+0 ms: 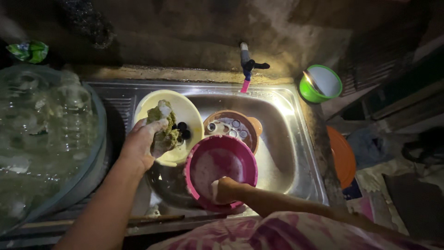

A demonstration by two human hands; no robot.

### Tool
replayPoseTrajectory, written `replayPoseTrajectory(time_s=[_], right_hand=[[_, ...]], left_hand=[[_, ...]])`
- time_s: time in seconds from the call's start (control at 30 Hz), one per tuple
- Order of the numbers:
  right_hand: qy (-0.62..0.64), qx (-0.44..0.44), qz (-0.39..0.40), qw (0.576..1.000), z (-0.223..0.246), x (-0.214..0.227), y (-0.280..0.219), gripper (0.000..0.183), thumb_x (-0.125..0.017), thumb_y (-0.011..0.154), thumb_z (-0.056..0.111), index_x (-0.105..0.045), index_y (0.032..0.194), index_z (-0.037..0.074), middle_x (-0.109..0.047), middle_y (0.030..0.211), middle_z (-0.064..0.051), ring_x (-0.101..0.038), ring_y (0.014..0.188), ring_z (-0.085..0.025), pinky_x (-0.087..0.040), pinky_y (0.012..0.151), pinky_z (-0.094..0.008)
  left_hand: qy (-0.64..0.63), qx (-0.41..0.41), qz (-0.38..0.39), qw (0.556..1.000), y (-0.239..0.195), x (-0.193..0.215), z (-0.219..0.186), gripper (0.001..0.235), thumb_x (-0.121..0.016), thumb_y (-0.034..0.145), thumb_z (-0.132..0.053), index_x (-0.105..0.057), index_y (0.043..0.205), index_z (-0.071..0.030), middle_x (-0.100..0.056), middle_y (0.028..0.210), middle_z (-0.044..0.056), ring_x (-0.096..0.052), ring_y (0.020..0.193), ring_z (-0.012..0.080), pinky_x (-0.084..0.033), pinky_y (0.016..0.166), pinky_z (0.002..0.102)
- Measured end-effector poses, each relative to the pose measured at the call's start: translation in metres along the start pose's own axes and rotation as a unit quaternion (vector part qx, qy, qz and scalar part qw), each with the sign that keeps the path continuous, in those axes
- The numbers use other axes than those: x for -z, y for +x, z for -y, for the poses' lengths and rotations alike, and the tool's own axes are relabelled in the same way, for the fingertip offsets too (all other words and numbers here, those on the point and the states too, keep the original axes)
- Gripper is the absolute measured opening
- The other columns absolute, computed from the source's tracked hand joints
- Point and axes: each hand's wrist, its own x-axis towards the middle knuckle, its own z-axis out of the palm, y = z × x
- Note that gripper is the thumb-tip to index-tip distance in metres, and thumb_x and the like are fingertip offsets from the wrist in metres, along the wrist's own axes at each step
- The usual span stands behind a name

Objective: The person scrubs a green cloth with soap in a pink bowl, then rinses the cloth and several bowls under running water in a stainless steel sink. The person handles the cloth and bowls one at a time, scrubbing and rinsing them thoroughly.

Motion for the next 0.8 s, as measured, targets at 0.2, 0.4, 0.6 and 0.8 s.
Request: replayPoseTrajectory(time_s=[0.2,0.4,0.6,0.8], right_hand=[[0.064,-0.034,-0.115,0.991,-0.037,0.100,-0.002,0.011,-0.065,0.084,0.016,-0.071,0.085,0.008,-0.067,0.072,-0.006,-0.071,0.065,-0.021,-0.060,0.055,-0.038],[0.298,-0.129,-0.240,0.915,-0.024,0.254,-0.069,0.023,-0.060,0.100,0.031,-0.068,0.104,0.010,-0.065,0.099,-0.011,-0.066,0.088,-0.026,-0.061,0.069,-0.045],[0.759,0.093,-0.193,0.615,0.048,0.306,-0.097,0.029,-0.056,0.105,0.031,-0.062,0.114,0.004,-0.061,0.098,-0.014,-0.062,0.076,-0.023,-0.060,0.058,-0.042],[0.829,0.199,-0.047,0.521,0.072,0.350,-0.122,0.020,-0.057,0.102,0.020,-0.060,0.113,0.004,-0.064,0.083,-0.007,-0.064,0.065,-0.021,-0.055,0.056,-0.038]], left_hand=[[0.021,0.016,0.019,0.999,0.003,-0.013,0.007,0.037,-0.068,0.085,-0.011,-0.064,0.122,-0.015,-0.070,0.105,0.006,-0.072,0.087,0.0242,-0.063,0.070,0.047],[0.125,-0.016,0.094,0.988,-0.009,-0.043,0.002,0.032,-0.066,0.089,-0.012,-0.066,0.120,-0.008,-0.069,0.103,0.006,-0.069,0.089,0.0230,-0.063,0.073,0.042],[0.156,-0.020,0.206,0.966,-0.037,-0.069,-0.026,0.026,-0.059,0.092,-0.018,-0.068,0.113,-0.006,-0.072,0.103,0.007,-0.073,0.094,0.0192,-0.063,0.076,0.039],[0.312,-0.055,0.041,0.947,-0.005,-0.036,-0.071,0.033,-0.055,0.098,-0.030,-0.072,0.112,-0.006,-0.077,0.089,0.018,-0.074,0.081,0.0329,-0.055,0.072,0.048]])
